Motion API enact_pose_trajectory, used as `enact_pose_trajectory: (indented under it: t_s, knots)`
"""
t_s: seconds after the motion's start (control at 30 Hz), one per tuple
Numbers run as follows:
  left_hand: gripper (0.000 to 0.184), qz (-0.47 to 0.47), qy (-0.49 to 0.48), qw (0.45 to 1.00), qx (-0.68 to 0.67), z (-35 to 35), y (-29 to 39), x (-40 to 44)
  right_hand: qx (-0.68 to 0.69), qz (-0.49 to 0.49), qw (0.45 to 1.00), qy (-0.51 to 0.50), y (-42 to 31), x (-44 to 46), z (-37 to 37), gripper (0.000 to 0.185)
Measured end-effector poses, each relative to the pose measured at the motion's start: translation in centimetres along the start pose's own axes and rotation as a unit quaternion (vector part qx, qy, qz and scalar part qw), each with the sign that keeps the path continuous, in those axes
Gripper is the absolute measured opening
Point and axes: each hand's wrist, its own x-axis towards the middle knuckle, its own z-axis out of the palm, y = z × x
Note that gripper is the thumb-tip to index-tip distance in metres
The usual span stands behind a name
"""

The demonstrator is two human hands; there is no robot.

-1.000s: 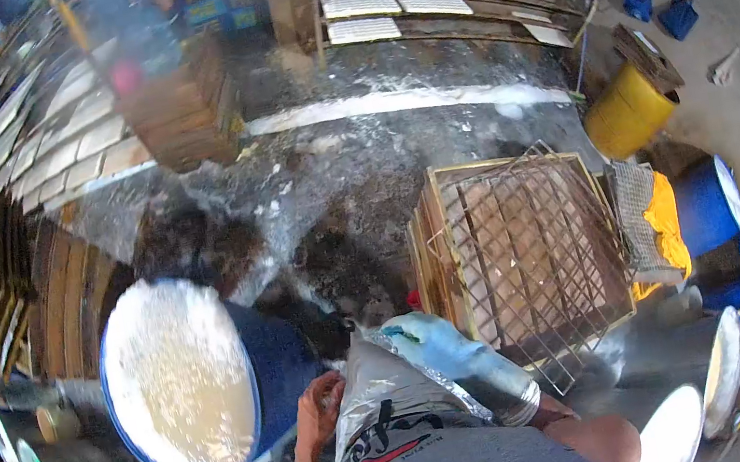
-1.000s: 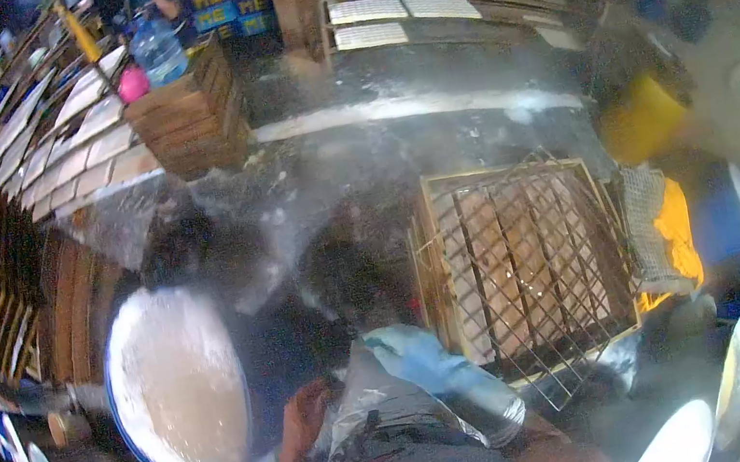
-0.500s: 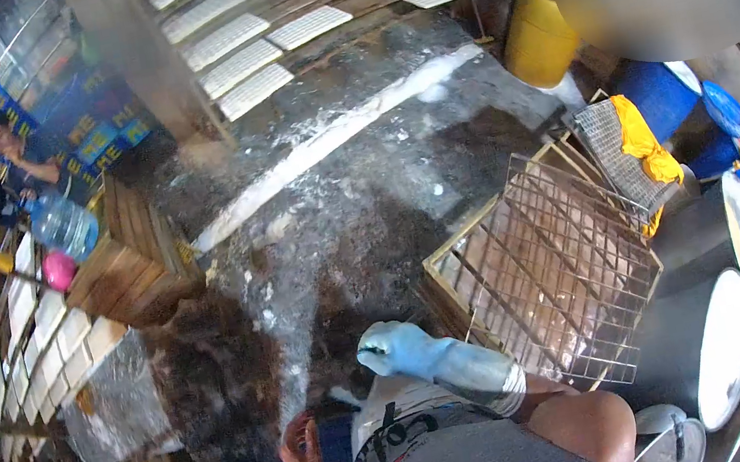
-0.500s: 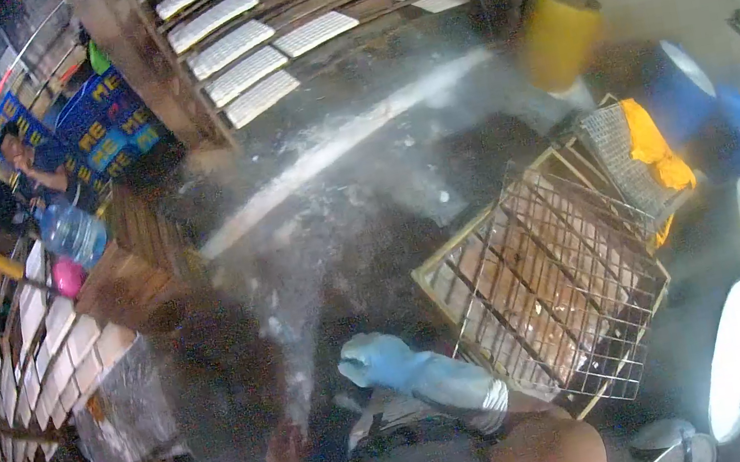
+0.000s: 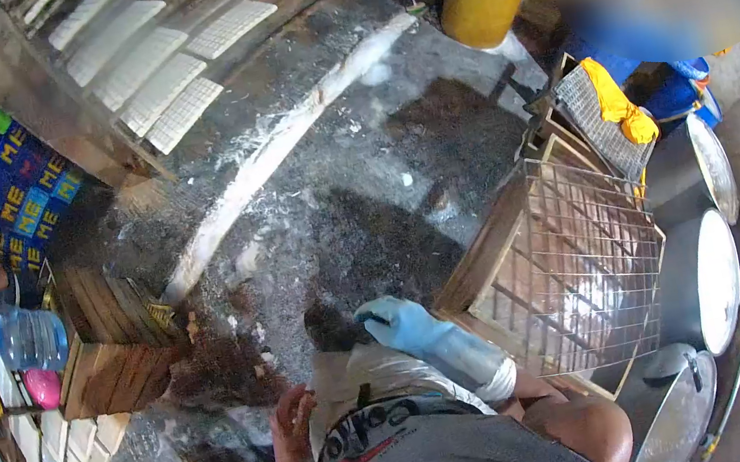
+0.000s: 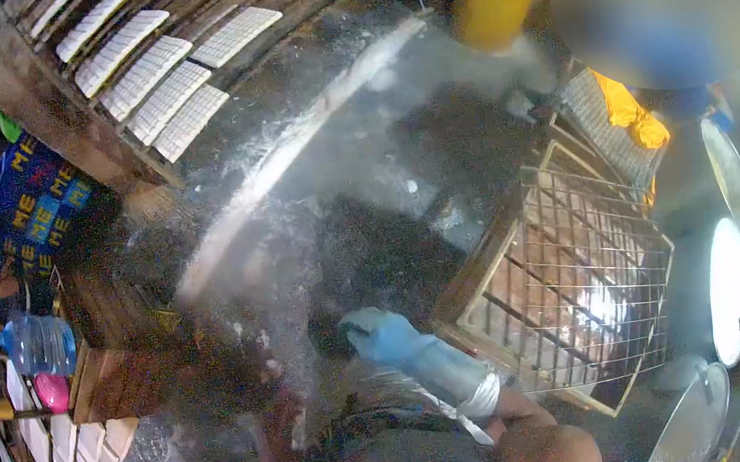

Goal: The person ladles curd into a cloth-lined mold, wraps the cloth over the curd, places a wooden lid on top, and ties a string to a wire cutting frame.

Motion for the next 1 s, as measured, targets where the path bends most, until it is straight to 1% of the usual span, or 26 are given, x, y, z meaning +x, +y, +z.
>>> enact_pose_trajectory:
  t_s: [0.03,0.07,0.1,0.13,0.17,0.23,0.27,0.3,0.37,0.4,0.43,0.5,0.57,0.63,0.67,0.73,0.77,0.8,0.83,0.9,0.93,0.97,1.0]
  knots:
    - [0.04,0.002,-0.013,1.0,-0.016,-1.3,-1.5,1.9,-0.018,0.017,0.999,0.026,1.4,1.8,1.5,0.026]
    - [0.041,-0.056,-0.012,0.996,-0.073,-2.8,-3.0,4.6,-0.019,0.028,0.999,0.031,2.0,3.4,2.3,0.026]
    - [0.042,-0.117,-0.012,0.985,-0.128,-4.1,-4.2,6.6,-0.04,0.092,0.995,-0.001,2.5,4.8,3.0,0.029]
    - [0.039,-0.122,-0.035,0.992,0.014,-6.3,-0.3,9.1,-0.058,0.159,0.985,-0.031,2.9,5.9,3.7,0.032]
    - [0.039,-0.122,-0.053,0.991,0.014,-7.5,-1.6,11.3,-0.076,0.226,0.969,-0.058,4.1,6.9,4.2,0.036]
    - [0.036,-0.087,-0.063,0.994,-0.017,-9.9,-6.4,16.2,-0.071,0.244,0.967,-0.034,7.4,7.6,5.2,0.039]
    - [0.036,-0.094,-0.08,0.992,-0.018,-11.0,-8.4,18.7,-0.063,0.249,0.966,-0.02,8.2,7.1,5.6,0.041]
    - [0.036,-0.13,-0.123,0.981,-0.072,-12.0,-10.1,22.0,-0.061,0.264,0.962,-0.019,7.8,7.1,4.9,0.041]
    - [0.035,-0.172,-0.173,0.962,-0.122,-12.0,-9.1,27.5,-0.049,0.342,0.938,-0.019,7.0,7.5,2.7,0.042]
    - [0.036,-0.118,-0.157,0.98,-0.019,-11.6,-6.6,30.2,-0.054,0.363,0.93,-0.034,9.4,7.6,3.3,0.043]
    - [0.036,-0.06,-0.143,0.984,0.085,-11.2,-5.1,32.6,-0.074,0.386,0.917,-0.073,12.9,7.1,4.2,0.041]
    - [0.037,-0.065,-0.167,0.979,0.1,-10.3,-5.7,37.8,0.029,0.4,0.914,0.06,20.1,3.1,7.9,0.041]
    - [0.037,-0.068,-0.187,0.973,0.113,-8.4,-7.5,41.9,0.086,0.464,0.877,0.094,22.6,1.0,9.3,0.039]
    - [0.039,-0.111,-0.191,0.973,0.063,-6.6,-9.5,45.3,0.104,0.545,0.827,0.088,23.0,-1.5,10.3,0.038]
    - [0.039,-0.119,-0.21,0.968,0.073,-6.1,-10.6,45.9,0.107,0.576,0.806,0.083,22.8,-2.4,10.6,0.037]
    - [0.038,-0.134,-0.27,0.953,0.041,-4.4,-13.3,47.5,0.116,0.624,0.768,0.088,22.4,-4.6,11.5,0.035]
    - [0.038,-0.136,-0.303,0.943,0.024,-3.9,-13.3,48.5,0.126,0.642,0.749,0.102,22.4,-5.8,12.5,0.034]
    - [0.036,-0.132,-0.321,0.935,0.07,-3.2,-11.9,48.7,0.134,0.658,0.732,0.12,22.0,-6.5,13.0,0.033]
    - [0.036,-0.116,-0.345,0.928,0.078,-3.1,-12.5,49.2,0.141,0.671,0.714,0.14,21.9,-7.2,13.9,0.033]
    - [0.034,-0.135,-0.437,0.887,0.06,-3.0,-16.7,50.6,0.158,0.698,0.672,0.19,22.8,-8.8,17.0,0.031]
    - [0.033,-0.145,-0.485,0.861,0.058,-3.2,-17.5,52.0,0.165,0.711,0.649,0.215,23.5,-9.6,18.9,0.03]
    - [0.034,-0.199,-0.47,0.85,0.13,-3.0,-17.0,52.9,0.175,0.721,0.623,0.248,24.4,-10.5,21.6,0.03]
    - [0.036,-0.31,-0.462,0.827,0.084,-2.4,-17.2,54.4,0.192,0.724,0.597,0.288,24.9,-10.4,23.6,0.029]
